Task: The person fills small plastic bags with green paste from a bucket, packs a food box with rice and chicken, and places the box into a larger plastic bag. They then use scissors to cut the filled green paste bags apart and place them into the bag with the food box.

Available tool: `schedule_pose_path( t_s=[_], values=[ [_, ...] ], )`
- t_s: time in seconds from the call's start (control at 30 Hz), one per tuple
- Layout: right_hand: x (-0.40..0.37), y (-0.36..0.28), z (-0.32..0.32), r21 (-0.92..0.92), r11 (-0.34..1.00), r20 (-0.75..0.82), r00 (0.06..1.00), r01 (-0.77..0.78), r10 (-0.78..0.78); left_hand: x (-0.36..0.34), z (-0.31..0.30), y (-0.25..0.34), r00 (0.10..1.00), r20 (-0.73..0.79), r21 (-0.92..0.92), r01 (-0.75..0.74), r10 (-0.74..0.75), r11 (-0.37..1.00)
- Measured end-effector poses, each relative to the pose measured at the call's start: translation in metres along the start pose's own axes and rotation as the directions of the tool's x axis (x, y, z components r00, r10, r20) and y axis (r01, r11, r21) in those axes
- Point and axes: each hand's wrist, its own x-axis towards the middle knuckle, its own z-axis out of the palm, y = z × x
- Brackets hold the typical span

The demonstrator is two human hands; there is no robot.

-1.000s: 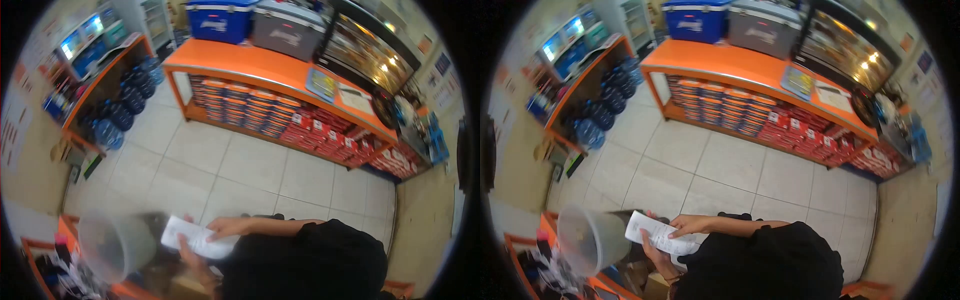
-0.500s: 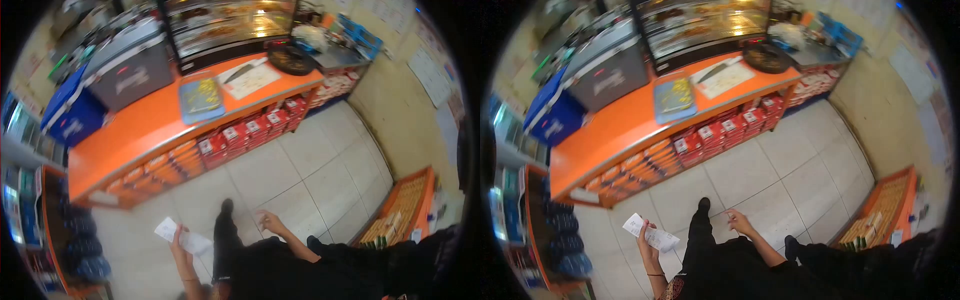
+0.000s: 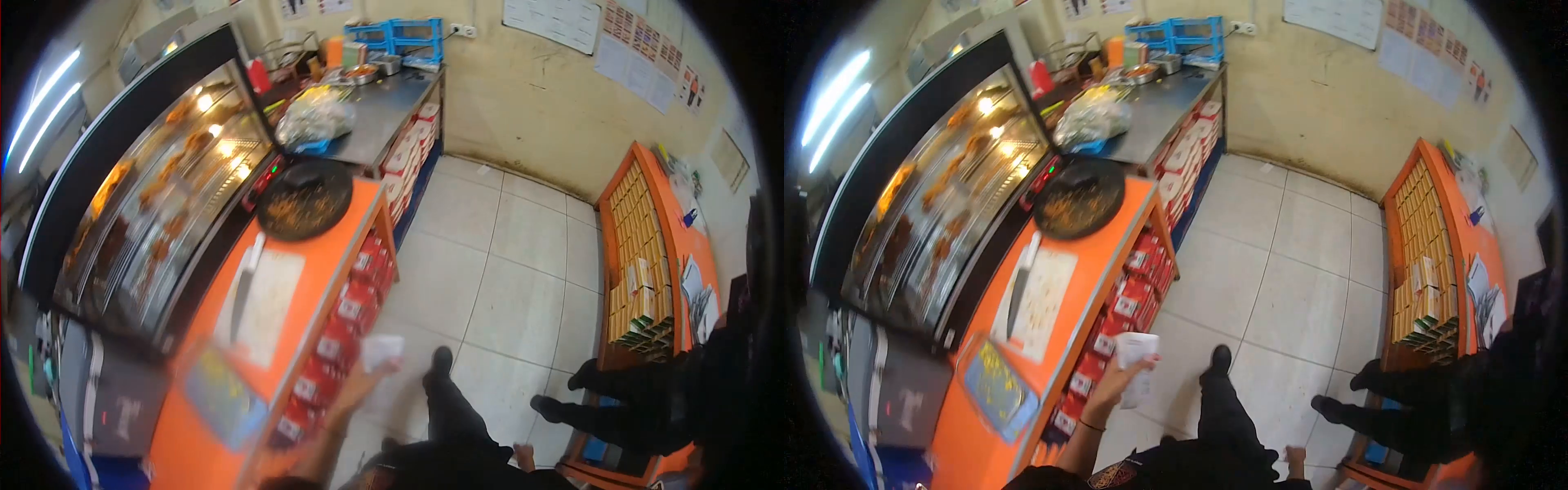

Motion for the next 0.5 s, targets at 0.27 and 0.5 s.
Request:
schedule_pose_path(
  t_s=[0.27,0.5],
  values=[
    [0.219,0.008,-0.142,0.502,0.785,0.211,0.931,-0.364,0.297,0.284,0.095,0.054,0.904,0.381,0.813,-0.428,0.195,0.396],
    [0.616,0.057,-0.365,0.958,0.281,0.004,0.985,-0.054,0.175,0.437,0.050,0.107,0.933,0.356,0.734,-0.243,-0.054,0.634]
  ],
)
